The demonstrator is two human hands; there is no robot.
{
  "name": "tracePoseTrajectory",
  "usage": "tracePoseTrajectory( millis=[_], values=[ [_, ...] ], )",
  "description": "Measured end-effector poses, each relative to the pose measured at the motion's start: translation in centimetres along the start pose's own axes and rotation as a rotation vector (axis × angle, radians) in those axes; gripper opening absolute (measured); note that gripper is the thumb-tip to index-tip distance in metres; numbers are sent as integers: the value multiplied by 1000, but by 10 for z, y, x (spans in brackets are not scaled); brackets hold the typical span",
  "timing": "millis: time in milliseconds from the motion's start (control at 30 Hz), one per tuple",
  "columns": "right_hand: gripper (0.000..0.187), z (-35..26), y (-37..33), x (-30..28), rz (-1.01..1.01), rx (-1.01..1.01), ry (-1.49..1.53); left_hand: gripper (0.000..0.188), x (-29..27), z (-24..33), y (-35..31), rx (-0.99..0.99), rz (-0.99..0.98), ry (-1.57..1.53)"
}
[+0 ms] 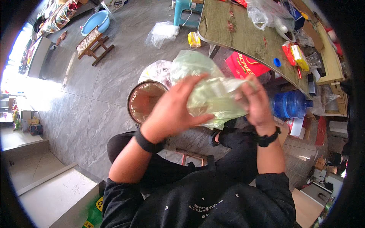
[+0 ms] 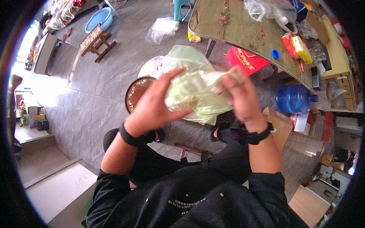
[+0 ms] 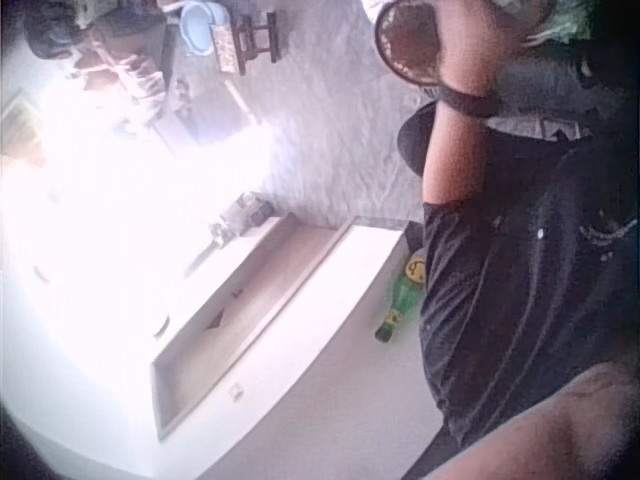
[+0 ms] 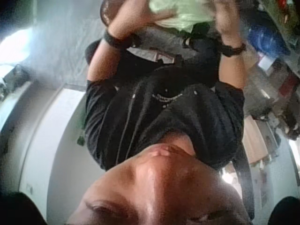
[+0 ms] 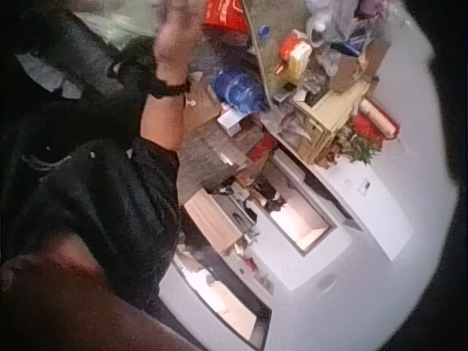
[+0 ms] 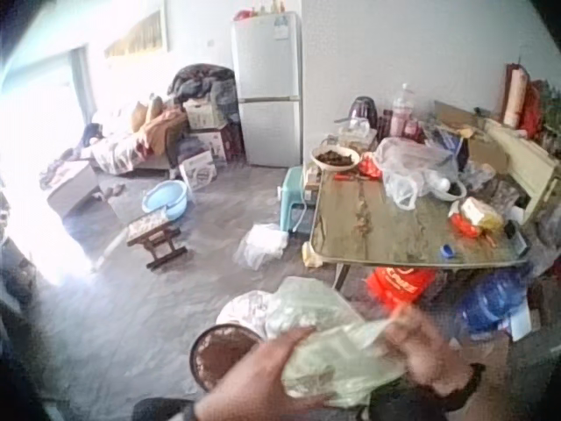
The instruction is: The person removes a used plastic bag from a small trash bin, then lines the bin with a new green plastic bag. They also line a second orange bucket with another green bag and place a cardboard box on a nearby table.
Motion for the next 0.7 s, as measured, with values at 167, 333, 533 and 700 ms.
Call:
tracePoseTrajectory(
  millis=[167,333,533,700],
  values=[
    [24,-15,-22,43,-498,-212,-289,66,19,22,1,-175,-221,-50],
    [27,-30,-28,-7,-390,-374,-1117,47,-8,7,-26,-164,-273,62],
    [22,-24,-23,-50,-167,-314,-1659,34,-27,-14,-38,-185,-154,284],
    [31,-55,-50,-27,-155,-591,-1489,27,-27,-28,-38,-195,-204,191]
  ],
)
Point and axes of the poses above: each hand's wrist, its own y-axis towards the middle knuckle, its own x-axis out of the palm, z = x × y, the point moved 4 cm from there along y, towards the middle knuckle, and after that the axes turned 3 degrees about -y, right-handed, at the moved point
